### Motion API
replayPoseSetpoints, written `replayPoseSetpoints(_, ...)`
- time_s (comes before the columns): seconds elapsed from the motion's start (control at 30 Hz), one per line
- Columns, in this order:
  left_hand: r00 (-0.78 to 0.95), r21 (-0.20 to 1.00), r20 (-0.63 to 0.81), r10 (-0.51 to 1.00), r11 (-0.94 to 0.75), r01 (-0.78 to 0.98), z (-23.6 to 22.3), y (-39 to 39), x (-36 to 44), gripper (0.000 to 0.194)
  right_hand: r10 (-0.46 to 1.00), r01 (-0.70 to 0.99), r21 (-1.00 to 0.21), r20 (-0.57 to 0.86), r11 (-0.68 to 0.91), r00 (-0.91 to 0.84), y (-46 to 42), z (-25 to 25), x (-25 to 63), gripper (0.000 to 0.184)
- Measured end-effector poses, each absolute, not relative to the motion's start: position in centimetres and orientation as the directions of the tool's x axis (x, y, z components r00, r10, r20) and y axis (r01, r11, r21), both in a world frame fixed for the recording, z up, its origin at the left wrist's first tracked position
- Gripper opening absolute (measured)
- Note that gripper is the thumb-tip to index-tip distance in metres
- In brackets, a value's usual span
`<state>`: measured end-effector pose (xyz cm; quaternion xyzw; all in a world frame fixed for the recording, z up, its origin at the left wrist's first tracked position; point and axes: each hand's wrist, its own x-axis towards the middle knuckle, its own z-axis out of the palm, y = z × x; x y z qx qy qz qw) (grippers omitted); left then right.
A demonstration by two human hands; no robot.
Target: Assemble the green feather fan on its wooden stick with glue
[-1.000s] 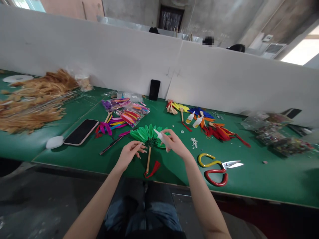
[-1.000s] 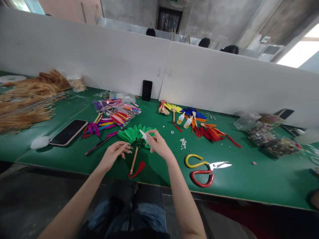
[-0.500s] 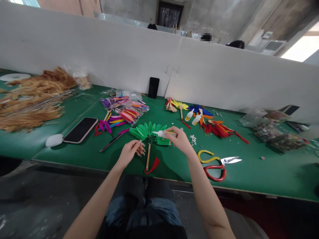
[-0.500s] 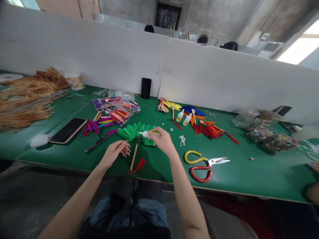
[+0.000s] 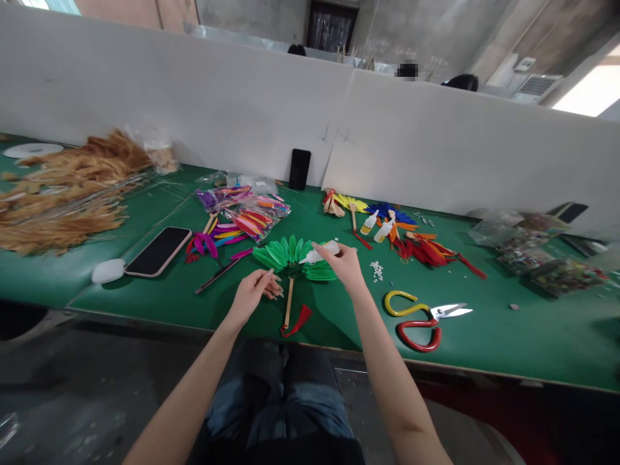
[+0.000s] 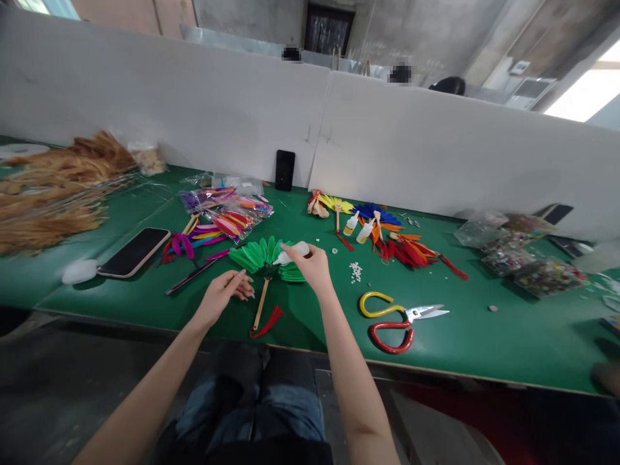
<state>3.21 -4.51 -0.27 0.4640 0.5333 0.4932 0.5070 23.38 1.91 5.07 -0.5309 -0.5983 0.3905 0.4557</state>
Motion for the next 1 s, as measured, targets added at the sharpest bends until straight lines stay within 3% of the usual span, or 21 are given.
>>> replayPoseSetpoints(0.3,-0.054,0.996,-0.088,0.995,0.089,0.017,-0.4,-4.6,3.2,0.032,0.968,0.347,-0.911,0.250,0.225,0.030,2.2,5.2,22.4,0.046)
replayPoseSetpoints(0.53,-0.038,0.994,-0.104,0.994,0.103,-0.030,-0.5,-4.3,3.1,0.037,0.993,0.071,-0.995,0.064,0.071,-0.096,3.1,5.2,22.0,0.043)
replayPoseSetpoints(0.73,-0.088,0.995,-0.095,0.992,0.095,0.004,-0.7,-4.2,3.0,0.029,0.997,-0.055,-0.996,0.075,0.074,-0.006,3.9,5.2,21.8,0.048)
replayPoseSetpoints(1.0,-0.129,0.993,-0.119,0.984,0.118,-0.014,-0.7,-4.1,3.0,0.031,0.970,-0.117,-0.981,0.126,0.153,0.205,4.1,3.7,21.8,0.042)
